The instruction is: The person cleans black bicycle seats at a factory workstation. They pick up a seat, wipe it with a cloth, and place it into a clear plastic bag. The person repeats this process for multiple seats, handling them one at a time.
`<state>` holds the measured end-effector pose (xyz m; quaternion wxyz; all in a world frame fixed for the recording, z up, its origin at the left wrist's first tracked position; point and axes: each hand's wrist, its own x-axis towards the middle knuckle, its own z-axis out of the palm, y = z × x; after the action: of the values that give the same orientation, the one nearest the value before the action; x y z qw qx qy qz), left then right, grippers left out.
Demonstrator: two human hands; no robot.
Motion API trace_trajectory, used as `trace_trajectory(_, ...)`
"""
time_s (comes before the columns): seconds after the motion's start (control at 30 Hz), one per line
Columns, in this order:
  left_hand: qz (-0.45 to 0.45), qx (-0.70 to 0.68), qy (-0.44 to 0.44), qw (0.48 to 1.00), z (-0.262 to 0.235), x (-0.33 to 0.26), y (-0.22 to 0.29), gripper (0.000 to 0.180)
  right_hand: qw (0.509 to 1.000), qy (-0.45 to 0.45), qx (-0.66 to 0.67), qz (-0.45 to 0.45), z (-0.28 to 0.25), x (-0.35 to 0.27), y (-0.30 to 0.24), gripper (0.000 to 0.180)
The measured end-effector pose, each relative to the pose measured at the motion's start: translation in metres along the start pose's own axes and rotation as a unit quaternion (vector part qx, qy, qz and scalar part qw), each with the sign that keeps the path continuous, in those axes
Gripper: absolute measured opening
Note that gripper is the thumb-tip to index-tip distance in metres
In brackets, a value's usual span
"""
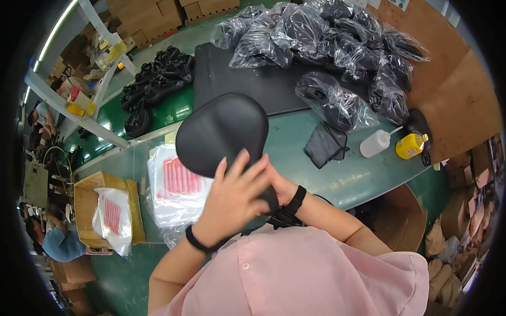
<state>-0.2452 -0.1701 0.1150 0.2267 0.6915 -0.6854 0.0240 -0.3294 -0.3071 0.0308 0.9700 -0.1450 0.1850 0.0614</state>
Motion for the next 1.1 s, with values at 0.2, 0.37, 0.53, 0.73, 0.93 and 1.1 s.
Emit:
trace_trajectory(0.2,-0.3,-0.135,0.073,0.941,-0.004,0.026,-0.089,0.043,0.993,-0.09,-0.032,0.076,-0.053,-0.027,0.005,0.074)
trace_trajectory(0.37,-0.392,-0.178,0.102,0.897,0.032,-0.037,-0.151,0.039,0.994,-0.076,-0.062,0.049,-0.073,-0.045,0.002,0.072)
trace_trajectory(0.53,-0.218,-0.243,0.216,0.92,0.025,-0.014,-0.095,0.044,0.988,-0.133,-0.072,0.018,-0.073,-0.054,-0.005,0.073)
trace_trajectory(0.73,-0.254,-0.29,0.053,0.921,-0.025,0.028,-0.054,0.06,0.971,-0.182,-0.15,0.044,-0.066,-0.054,0.001,0.073)
trace_trajectory(0.93,-0.288,-0.384,0.033,0.877,-0.032,0.015,-0.065,0.05,0.967,-0.2,-0.14,0.068,-0.068,-0.057,0.009,0.074)
trace_trajectory(1.1,-0.27,-0.367,0.003,0.89,-0.032,0.009,-0.076,0.039,0.967,-0.216,-0.12,0.067,-0.066,-0.053,0.013,0.078)
